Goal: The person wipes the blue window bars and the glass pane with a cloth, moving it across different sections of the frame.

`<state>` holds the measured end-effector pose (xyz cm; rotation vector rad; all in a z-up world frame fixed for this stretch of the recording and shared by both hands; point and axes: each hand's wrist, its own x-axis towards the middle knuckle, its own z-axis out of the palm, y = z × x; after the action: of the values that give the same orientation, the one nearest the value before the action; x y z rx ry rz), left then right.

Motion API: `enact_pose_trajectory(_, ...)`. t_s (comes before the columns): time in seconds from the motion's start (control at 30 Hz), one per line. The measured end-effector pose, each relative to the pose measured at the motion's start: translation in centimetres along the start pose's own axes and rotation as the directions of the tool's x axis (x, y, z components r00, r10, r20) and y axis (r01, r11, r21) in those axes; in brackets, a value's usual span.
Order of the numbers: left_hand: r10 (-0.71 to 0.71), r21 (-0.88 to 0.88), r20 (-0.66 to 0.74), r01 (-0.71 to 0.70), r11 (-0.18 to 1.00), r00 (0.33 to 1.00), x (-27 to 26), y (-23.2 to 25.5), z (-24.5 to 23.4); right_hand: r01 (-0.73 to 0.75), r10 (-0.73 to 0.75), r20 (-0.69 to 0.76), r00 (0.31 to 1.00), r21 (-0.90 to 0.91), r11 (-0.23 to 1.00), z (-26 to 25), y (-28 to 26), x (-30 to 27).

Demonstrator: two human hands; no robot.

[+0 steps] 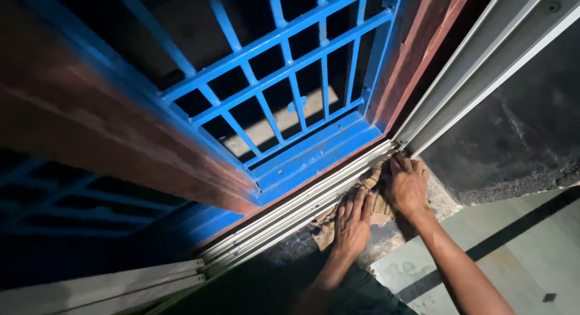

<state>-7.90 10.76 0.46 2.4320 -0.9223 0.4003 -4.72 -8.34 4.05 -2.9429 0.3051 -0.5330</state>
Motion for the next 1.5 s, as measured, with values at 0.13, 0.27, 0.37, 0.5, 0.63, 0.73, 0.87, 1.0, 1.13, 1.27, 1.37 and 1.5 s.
enact_pose_trajectory(0.13, -0.013, 0.004, -0.006, 0.013, 1.000, 1.000, 0.1, 0.3, 0.7, -0.052, 0.050, 0.220, 0.974, 0.003, 0.999, -1.3, 1.2, 1.5)
enact_pose_trajectory(0.27, -0.030, -0.056, -0.052, 0.027, 0.998, 0.998, -0.1, 0.1, 0.6, 0.015, -0.031, 0.162, 0.986, 0.095, 0.995, -1.8, 1.0, 1.7)
enact_pose_trajectory(0.37, -0.047, -0.079, 0.005, 0.047, 0.996, 0.999, -0.5, -0.4, 0.5, 0.214, -0.234, 0.099, 0.967, 0.183, 0.960, -1.9, -0.5, 1.1)
enact_pose_trajectory(0.5, -0.065, -0.131, -0.007, 0.063, 0.989, 0.998, -2.8, -2.2, -1.7, 0.214, -0.268, 0.316, 0.910, 0.195, 0.957, -1.6, -6.4, -1.0)
enact_pose_trajectory(0.63, -0.114, -0.086, -0.057, 0.109, 0.990, 0.992, -6.8, -4.0, -5.2, 0.252, -0.283, 0.199, 0.938, 0.168, 0.953, -1.8, -8.9, -2.3)
enact_pose_trajectory(0.73, -0.168, -0.084, -0.051, 0.163, 0.983, 0.985, -9.2, -5.5, -7.3, 0.268, -0.309, 0.247, 0.918, 0.186, 0.945, -1.5, -10.7, -3.5)
enact_pose_trajectory(0.87, -0.248, -0.116, -0.083, 0.238, 0.964, 0.965, -12.4, -7.3, -9.6, 0.342, -0.358, 0.288, 0.888, 0.106, 0.934, -0.5, -15.7, -5.9)
enact_pose_trajectory(1.0, -0.352, -0.074, -0.084, 0.347, 0.935, 0.932, -15.8, -9.5, -13.1, 0.374, -0.412, 0.103, 0.905, 0.264, 0.889, -0.8, -20.2, -8.0)
enact_pose_trajectory(1.13, -0.412, -0.004, -0.206, 0.420, 0.907, 0.888, -19.3, -11.3, -16.1, 0.377, -0.416, 0.104, 0.903, 0.270, 0.886, -0.5, -23.2, -9.2)
enact_pose_trajectory(1.27, -0.536, -0.072, -0.171, 0.532, 0.844, 0.827, -23.2, -13.6, -17.3, 0.386, -0.427, 0.093, 0.899, 0.291, 0.875, 0.1, -26.8, -10.9)
enact_pose_trajectory(1.37, -0.601, -0.176, -0.189, 0.575, 0.799, 0.777, -26.3, -15.3, -17.6, 0.427, -0.455, 0.066, 0.888, 0.252, 0.869, 0.7, -30.0, -12.3)
enact_pose_trajectory(1.5, -0.598, -0.295, -0.312, 0.524, 0.799, 0.738, -29.1, -17.5, -17.6, 0.481, -0.498, 0.012, 0.867, 0.244, 0.842, 1.6, -34.4, -14.3)
